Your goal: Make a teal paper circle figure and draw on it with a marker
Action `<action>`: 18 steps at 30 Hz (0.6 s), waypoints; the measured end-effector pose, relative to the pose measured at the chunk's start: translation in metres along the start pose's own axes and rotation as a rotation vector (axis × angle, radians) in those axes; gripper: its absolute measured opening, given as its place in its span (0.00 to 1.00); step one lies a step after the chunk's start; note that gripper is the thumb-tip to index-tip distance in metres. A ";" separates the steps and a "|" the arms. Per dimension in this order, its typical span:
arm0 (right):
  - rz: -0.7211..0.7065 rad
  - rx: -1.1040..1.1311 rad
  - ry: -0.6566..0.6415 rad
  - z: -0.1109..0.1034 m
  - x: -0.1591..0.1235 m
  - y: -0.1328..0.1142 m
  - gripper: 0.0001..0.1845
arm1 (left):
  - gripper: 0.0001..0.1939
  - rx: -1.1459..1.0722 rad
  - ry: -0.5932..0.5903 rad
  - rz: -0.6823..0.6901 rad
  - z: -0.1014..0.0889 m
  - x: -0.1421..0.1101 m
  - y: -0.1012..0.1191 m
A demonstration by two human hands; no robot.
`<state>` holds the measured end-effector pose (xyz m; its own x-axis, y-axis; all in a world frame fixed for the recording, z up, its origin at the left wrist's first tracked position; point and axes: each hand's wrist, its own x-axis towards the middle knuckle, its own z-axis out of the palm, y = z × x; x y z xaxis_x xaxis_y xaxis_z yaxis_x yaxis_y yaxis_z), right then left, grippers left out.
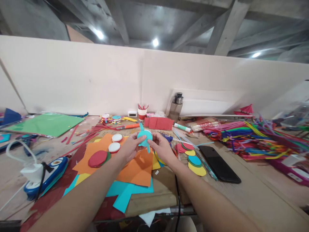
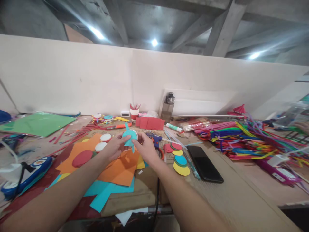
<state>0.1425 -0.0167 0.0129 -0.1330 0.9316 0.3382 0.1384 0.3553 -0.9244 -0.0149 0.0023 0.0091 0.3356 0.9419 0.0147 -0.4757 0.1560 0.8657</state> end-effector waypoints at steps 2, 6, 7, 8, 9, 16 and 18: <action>0.023 0.016 0.019 0.001 0.001 0.003 0.14 | 0.17 -0.006 -0.010 -0.020 0.000 0.000 0.000; 0.031 0.153 -0.078 -0.004 0.002 -0.002 0.18 | 0.12 -0.120 -0.047 -0.068 -0.001 0.001 0.005; 0.029 0.202 -0.097 -0.005 0.002 -0.005 0.19 | 0.11 -0.168 -0.047 -0.077 -0.002 0.001 0.007; 0.031 0.251 -0.096 -0.006 0.002 -0.007 0.20 | 0.09 -0.215 -0.038 -0.083 -0.002 0.001 0.010; 0.036 0.290 -0.072 -0.007 0.003 -0.008 0.21 | 0.08 -0.256 -0.017 -0.084 -0.002 0.000 0.013; 0.102 0.239 0.040 -0.010 0.007 -0.006 0.22 | 0.06 -0.334 0.032 -0.054 -0.002 0.000 0.016; 0.093 0.194 0.089 -0.015 0.009 -0.006 0.20 | 0.05 -0.333 0.037 -0.056 -0.003 0.001 0.015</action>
<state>0.1553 -0.0091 0.0240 -0.0399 0.9659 0.2560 -0.0468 0.2541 -0.9661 -0.0240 0.0067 0.0208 0.3418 0.9383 -0.0521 -0.6990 0.2909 0.6532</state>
